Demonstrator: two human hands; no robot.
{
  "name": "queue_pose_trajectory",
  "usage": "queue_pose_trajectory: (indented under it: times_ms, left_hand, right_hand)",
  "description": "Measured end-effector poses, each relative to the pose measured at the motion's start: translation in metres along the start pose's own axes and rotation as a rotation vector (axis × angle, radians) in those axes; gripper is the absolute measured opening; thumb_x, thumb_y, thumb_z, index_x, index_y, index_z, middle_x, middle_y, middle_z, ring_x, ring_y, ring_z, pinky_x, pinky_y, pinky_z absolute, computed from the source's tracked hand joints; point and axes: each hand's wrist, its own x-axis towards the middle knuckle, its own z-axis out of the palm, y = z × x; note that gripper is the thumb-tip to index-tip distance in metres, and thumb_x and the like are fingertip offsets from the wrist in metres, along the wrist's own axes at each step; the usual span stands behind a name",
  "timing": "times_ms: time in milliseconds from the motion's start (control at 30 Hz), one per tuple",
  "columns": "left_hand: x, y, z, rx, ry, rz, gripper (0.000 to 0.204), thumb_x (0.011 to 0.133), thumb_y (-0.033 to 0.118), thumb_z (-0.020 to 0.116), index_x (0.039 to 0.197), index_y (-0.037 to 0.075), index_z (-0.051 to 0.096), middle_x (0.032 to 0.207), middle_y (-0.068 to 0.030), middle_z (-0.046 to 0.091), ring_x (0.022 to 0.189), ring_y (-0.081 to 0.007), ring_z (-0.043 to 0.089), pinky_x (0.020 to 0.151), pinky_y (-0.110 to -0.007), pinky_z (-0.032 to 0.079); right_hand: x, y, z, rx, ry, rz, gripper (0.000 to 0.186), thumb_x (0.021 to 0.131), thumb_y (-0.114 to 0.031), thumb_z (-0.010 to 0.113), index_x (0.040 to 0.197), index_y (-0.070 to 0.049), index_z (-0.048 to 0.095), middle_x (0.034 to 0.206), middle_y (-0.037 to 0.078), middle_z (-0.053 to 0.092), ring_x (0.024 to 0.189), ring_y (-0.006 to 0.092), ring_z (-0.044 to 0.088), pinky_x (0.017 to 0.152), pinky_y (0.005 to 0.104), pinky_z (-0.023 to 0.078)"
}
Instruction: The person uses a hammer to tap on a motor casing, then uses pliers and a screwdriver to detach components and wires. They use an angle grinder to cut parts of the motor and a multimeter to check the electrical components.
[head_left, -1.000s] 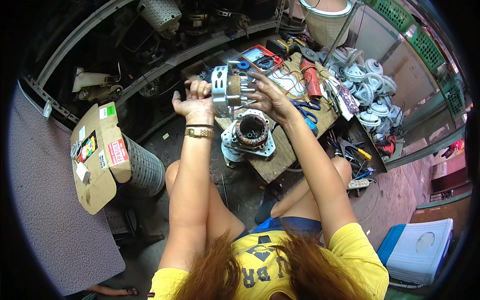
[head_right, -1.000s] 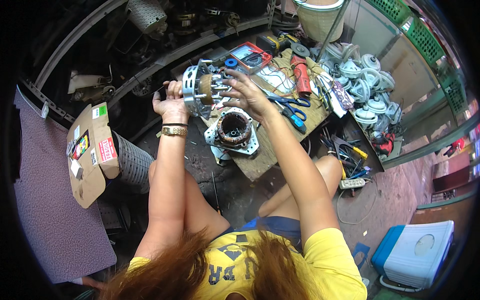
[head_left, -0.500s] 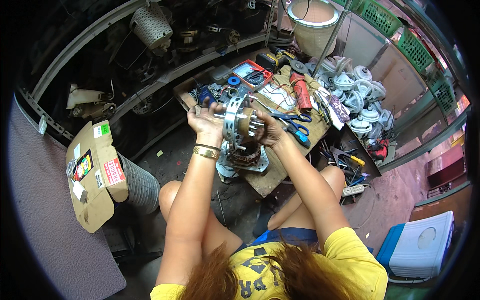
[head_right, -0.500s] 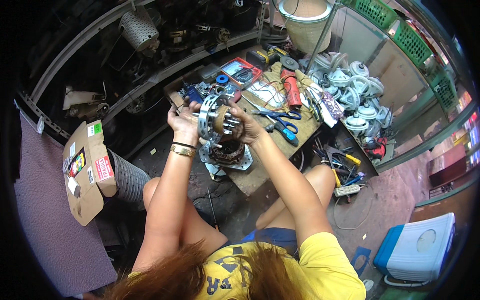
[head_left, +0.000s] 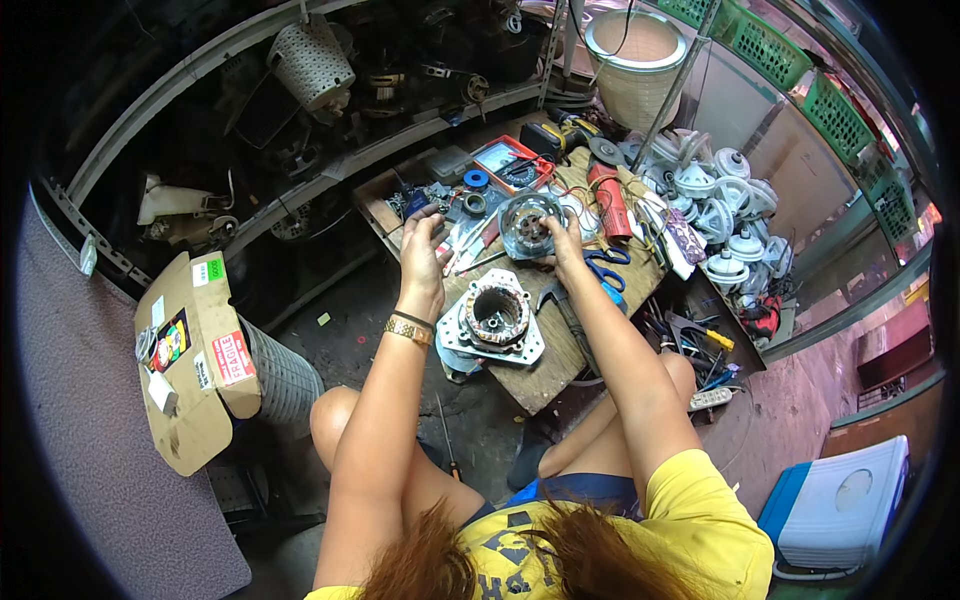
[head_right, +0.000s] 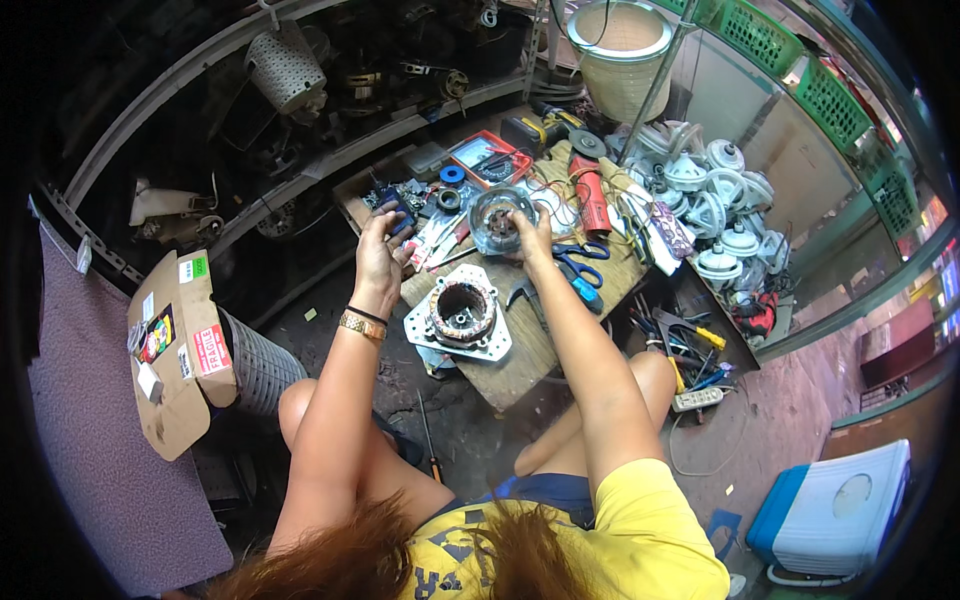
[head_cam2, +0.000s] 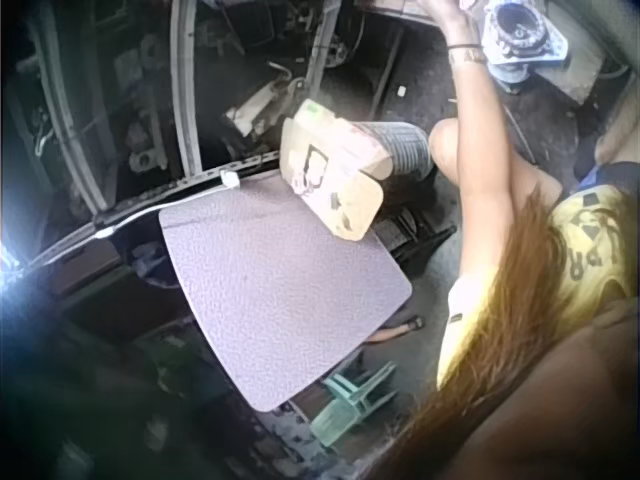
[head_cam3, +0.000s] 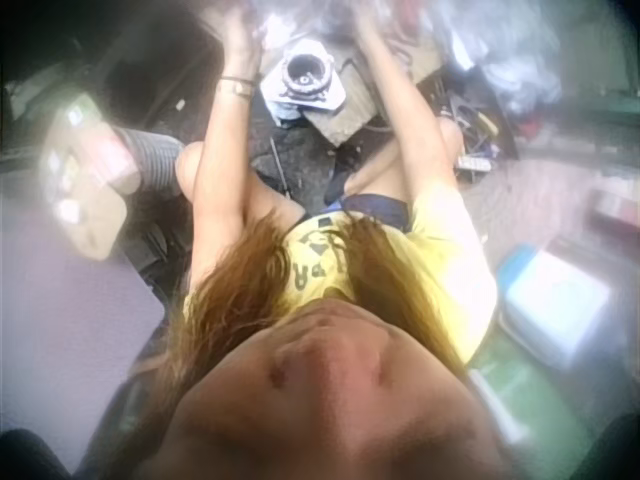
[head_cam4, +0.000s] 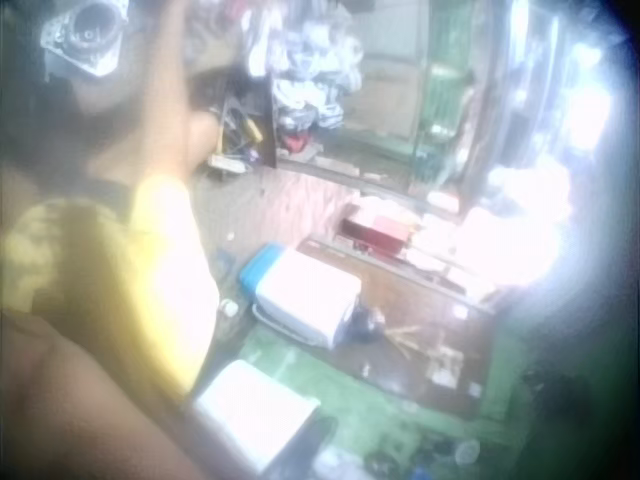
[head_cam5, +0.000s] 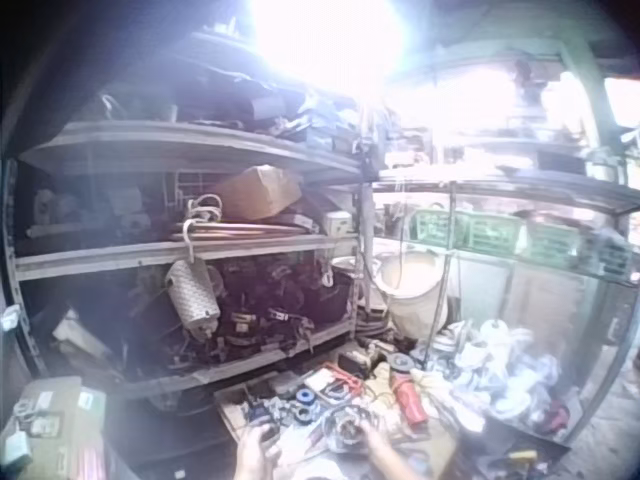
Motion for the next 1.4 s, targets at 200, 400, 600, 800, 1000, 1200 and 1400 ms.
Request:
queue_pose_trajectory:
  times_ms: [200,400,600,800,1000,1200,1400]
  left_hand:
    - [-0.009,-0.001,0.008,0.153,-0.048,-0.014,0.028,0.089,0.028,0.055,0.114,0.014,0.057,0.101,0.0012,0.057,0.093,-0.0112,0.051,0.078,-0.028,0.042]
    - [-0.015,-0.011,-0.012,0.307,-0.117,-0.043,0.03,0.09,0.028,0.057,0.117,0.014,0.057,0.096,0.0044,0.058,0.087,-0.0053,0.052,0.073,-0.021,0.043]
    - [-0.016,-0.02,-0.019,0.346,-0.173,-0.062,0.032,0.089,0.027,0.058,0.118,0.014,0.056,0.089,0.0058,0.057,0.078,-0.0034,0.052,0.071,-0.02,0.042]
    - [-0.015,-0.024,-0.023,0.422,-0.209,-0.021,0.032,0.089,0.026,0.058,0.119,0.013,0.055,0.097,0.0051,0.058,0.083,-0.0034,0.052,0.072,-0.021,0.041]
    - [-0.021,-0.042,-0.041,0.832,-0.304,0.308,0.049,0.079,0.024,0.07,0.119,0.0,0.053,0.12,-0.0154,0.052,0.109,-0.0279,0.054,0.098,-0.039,0.043]
    - [-0.06,-0.049,-0.015,1.284,-0.532,0.51,0.099,0.066,0.05,0.08,0.141,0.004,0.034,0.138,-0.0211,0.036,0.132,-0.0395,0.034,0.108,-0.046,0.032]
    - [-0.075,-0.059,-0.015,1.52,-0.446,0.397,0.113,0.058,0.056,0.082,0.144,0.003,0.031,0.143,-0.021,0.035,0.134,-0.0388,0.033,0.106,-0.052,0.032]
  right_hand:
    - [0.028,0.033,-0.009,-0.309,0.103,-0.272,0.063,0.076,-0.021,0.073,0.131,-0.007,0.046,0.117,0.019,0.059,0.097,0.0281,0.062,0.076,0.0394,0.055]
    - [0.019,-0.019,-0.04,-1.053,0.057,-0.643,0.033,0.082,-0.027,0.067,0.11,-0.01,0.067,0.115,0.021,0.059,0.108,0.0378,0.057,0.093,0.0451,0.046]
    - [0.012,-0.022,-0.122,-1.635,-0.19,-0.452,0.041,0.078,0.002,0.056,0.115,-0.011,0.066,0.121,0.016,0.058,0.111,0.0379,0.053,0.099,0.0422,0.043]
    - [0.018,-0.021,-0.122,-1.749,-0.199,-0.419,0.045,0.078,0.001,0.057,0.118,-0.018,0.065,0.121,0.014,0.055,0.118,0.0381,0.046,0.098,0.0541,0.041]
    - [0.017,-0.025,-0.111,-1.82,-0.189,-0.511,0.031,0.074,-0.011,0.071,0.104,-0.01,0.066,0.122,0.012,0.054,0.119,0.0363,0.046,0.092,0.0596,0.04]
    - [0.019,-0.016,-0.16,-1.25,-0.033,-0.585,0.026,0.082,-0.007,0.064,0.106,0.0,0.057,0.103,0.02,0.063,0.099,0.0358,0.061,0.088,0.0393,0.046]
    - [-0.019,-0.031,-0.126,-0.89,0.215,-0.66,0.039,0.088,-0.004,0.058,0.125,-0.005,0.046,0.104,0.019,0.065,0.101,0.0323,0.064,0.087,0.0387,0.046]
